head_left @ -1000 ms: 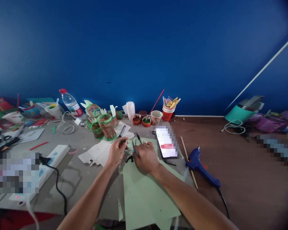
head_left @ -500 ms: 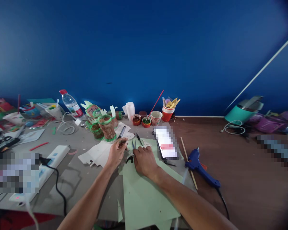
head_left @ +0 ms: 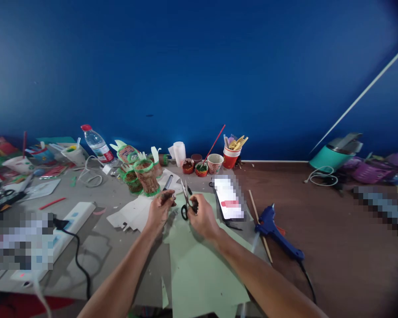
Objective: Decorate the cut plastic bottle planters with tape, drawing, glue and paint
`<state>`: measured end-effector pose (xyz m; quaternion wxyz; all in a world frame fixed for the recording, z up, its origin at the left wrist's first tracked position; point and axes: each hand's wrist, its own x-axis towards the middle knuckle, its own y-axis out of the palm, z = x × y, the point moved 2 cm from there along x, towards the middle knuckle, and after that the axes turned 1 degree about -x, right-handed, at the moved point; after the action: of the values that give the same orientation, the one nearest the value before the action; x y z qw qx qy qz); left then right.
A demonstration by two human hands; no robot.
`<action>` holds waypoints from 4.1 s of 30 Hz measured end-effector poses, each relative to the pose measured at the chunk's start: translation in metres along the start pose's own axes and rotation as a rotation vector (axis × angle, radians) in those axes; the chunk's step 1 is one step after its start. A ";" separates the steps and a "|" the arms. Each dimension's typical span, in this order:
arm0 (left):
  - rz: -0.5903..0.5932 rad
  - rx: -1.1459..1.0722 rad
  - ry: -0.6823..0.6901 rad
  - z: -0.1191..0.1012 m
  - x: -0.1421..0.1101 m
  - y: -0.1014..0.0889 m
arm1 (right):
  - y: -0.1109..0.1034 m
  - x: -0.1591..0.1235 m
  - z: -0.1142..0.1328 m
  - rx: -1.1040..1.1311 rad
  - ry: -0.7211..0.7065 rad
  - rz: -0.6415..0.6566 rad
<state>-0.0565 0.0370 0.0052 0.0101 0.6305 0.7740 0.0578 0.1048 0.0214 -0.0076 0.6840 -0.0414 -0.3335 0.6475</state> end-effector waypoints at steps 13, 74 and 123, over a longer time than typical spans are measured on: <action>0.313 -0.380 -0.231 0.000 -0.012 0.011 | -0.001 0.013 -0.009 0.791 0.295 -0.048; -0.015 -0.430 -0.103 0.005 -0.007 0.011 | 0.015 -0.011 0.006 0.226 0.040 0.347; -0.030 -0.350 -0.044 0.004 -0.009 0.012 | 0.009 -0.011 0.011 0.128 -0.003 0.320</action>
<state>-0.0427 0.0313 0.0015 0.1376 0.6086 0.7610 0.1777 0.0920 0.0090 -0.0080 0.5730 -0.0494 -0.2817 0.7680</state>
